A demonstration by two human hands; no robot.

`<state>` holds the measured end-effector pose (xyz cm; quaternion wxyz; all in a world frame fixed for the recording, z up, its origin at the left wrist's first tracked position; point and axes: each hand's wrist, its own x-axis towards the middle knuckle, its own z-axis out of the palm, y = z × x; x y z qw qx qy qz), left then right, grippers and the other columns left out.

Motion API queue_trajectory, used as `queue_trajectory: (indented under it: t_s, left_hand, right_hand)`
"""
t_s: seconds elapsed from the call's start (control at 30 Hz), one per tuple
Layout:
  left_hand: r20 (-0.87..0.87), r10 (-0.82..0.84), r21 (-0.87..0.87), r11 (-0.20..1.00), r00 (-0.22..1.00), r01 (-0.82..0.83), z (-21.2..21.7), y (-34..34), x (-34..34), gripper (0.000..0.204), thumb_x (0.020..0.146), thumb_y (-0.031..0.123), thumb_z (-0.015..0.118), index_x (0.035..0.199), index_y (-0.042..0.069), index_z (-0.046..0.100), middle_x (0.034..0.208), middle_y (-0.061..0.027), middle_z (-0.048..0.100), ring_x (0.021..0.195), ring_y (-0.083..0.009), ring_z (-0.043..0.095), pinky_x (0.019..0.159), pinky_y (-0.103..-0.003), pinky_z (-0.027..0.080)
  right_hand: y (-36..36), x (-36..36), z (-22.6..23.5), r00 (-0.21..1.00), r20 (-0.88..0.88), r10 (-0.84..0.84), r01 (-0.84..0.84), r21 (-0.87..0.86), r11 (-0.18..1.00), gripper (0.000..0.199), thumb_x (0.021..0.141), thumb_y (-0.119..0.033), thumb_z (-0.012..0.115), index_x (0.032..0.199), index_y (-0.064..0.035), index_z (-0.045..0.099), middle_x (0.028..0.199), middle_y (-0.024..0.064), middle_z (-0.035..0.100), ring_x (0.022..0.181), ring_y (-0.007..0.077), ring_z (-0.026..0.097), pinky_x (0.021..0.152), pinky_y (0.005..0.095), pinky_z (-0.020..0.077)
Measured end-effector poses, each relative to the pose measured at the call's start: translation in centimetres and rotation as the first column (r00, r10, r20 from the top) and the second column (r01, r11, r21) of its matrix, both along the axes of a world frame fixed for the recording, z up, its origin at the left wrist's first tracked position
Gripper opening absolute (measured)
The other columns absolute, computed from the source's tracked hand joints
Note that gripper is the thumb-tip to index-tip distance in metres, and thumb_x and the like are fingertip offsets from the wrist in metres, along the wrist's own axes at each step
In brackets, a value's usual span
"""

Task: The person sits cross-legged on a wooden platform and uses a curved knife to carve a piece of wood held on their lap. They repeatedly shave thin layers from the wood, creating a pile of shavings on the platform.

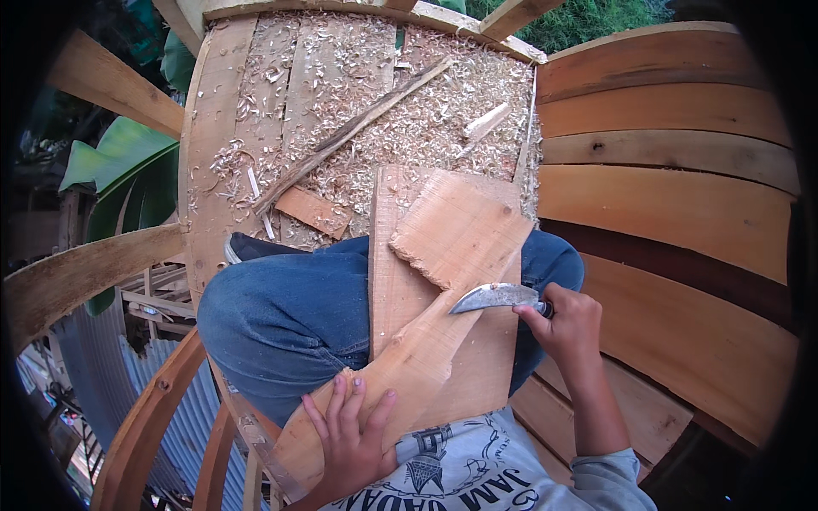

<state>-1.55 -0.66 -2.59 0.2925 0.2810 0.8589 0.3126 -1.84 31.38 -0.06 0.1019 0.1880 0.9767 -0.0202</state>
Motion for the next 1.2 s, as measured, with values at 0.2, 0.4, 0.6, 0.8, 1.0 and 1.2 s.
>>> queue_trajectory:
  t_s: [0.2, 0.4, 0.6, 0.8, 1.0, 1.2]
  left_hand:
    - [0.024, 0.013, 0.014, 1.0, 1.0, -0.014, 0.2, 0.0, -0.6, 0.072, 0.066, 0.021, 0.071, 0.133, 0.011, 0.049, 0.14, -0.0221, 0.034, 0.139, -0.0445, 0.025, 0.108, -0.072, 0.005]
    - [0.012, 0.032, 0.049, 0.998, 0.999, -0.032, 0.2, -0.3, -0.2, 0.068, 0.069, 0.028, 0.073, 0.131, 0.012, 0.047, 0.139, -0.0204, 0.035, 0.139, -0.0442, 0.026, 0.107, -0.073, 0.008]
    - [0.051, 0.037, 0.021, 0.999, 0.998, -0.039, -0.5, -0.9, 0.2, 0.072, 0.071, 0.037, 0.076, 0.135, 0.016, 0.05, 0.141, -0.0193, 0.033, 0.14, -0.0417, 0.024, 0.105, -0.075, 0.003]
    - [0.045, 0.005, 0.028, 1.0, 0.999, -0.006, 0.0, -0.3, -0.2, 0.076, 0.066, 0.028, 0.073, 0.137, 0.014, 0.048, 0.142, -0.0207, 0.032, 0.141, -0.0434, 0.021, 0.107, -0.073, 0.002]
    - [0.013, -0.013, 0.005, 1.0, 1.0, 0.013, -0.2, -0.1, -0.4, 0.081, 0.062, 0.02, 0.074, 0.137, 0.011, 0.046, 0.142, -0.0223, 0.032, 0.142, -0.0444, 0.021, 0.107, -0.073, 0.002]
    - [0.04, 0.035, 0.004, 0.999, 0.999, -0.035, 0.3, 0.0, -0.2, 0.082, 0.061, 0.016, 0.074, 0.137, 0.011, 0.045, 0.143, -0.0221, 0.031, 0.142, -0.0446, 0.019, 0.108, -0.073, 0.002]
  right_hand:
    - [1.3, -0.5, -0.3, 0.979, 0.01, -0.202, 0.201, 0.063, 0.978, 0.061, 0.082, -0.059, 0.065, 0.064, -0.0005, 0.059, 0.054, 0.0138, 0.057, 0.054, 0.034, 0.061, 0.053, 0.043, 0.0475]
    - [4.7, -0.1, 4.4, 0.868, -0.12, -0.483, 0.473, -0.098, 0.875, 0.056, 0.089, -0.049, 0.062, 0.064, 0.0008, 0.061, 0.055, 0.0175, 0.058, 0.053, 0.0327, 0.062, 0.049, 0.0395, 0.044]
    - [-4.2, 0.2, 1.1, 0.992, 0.116, 0.04, -0.014, -0.221, 0.975, 0.049, 0.077, -0.05, 0.072, 0.065, -0.0038, 0.06, 0.056, 0.0134, 0.059, 0.051, 0.0313, 0.061, 0.048, 0.0391, 0.047]
    - [0.6, 0.5, -0.8, 0.996, -0.072, -0.042, 0.042, -0.007, 0.999, 0.057, 0.075, -0.057, 0.07, 0.062, -0.0027, 0.059, 0.053, 0.0146, 0.055, 0.051, 0.0336, 0.059, 0.049, 0.04, 0.0465]
    - [1.5, -0.1, -1.3, 0.989, -0.026, -0.147, 0.147, 0.007, 0.989, 0.057, 0.077, -0.057, 0.069, 0.062, -0.0024, 0.059, 0.051, 0.0161, 0.053, 0.052, 0.037, 0.057, 0.049, 0.0436, 0.0454]
    - [-0.9, -0.6, 0.7, 0.972, 0.05, -0.23, 0.233, -0.073, 0.97, 0.053, 0.082, -0.053, 0.066, 0.065, -0.0034, 0.062, 0.055, 0.0165, 0.057, 0.054, 0.0371, 0.06, 0.05, 0.0442, 0.0465]
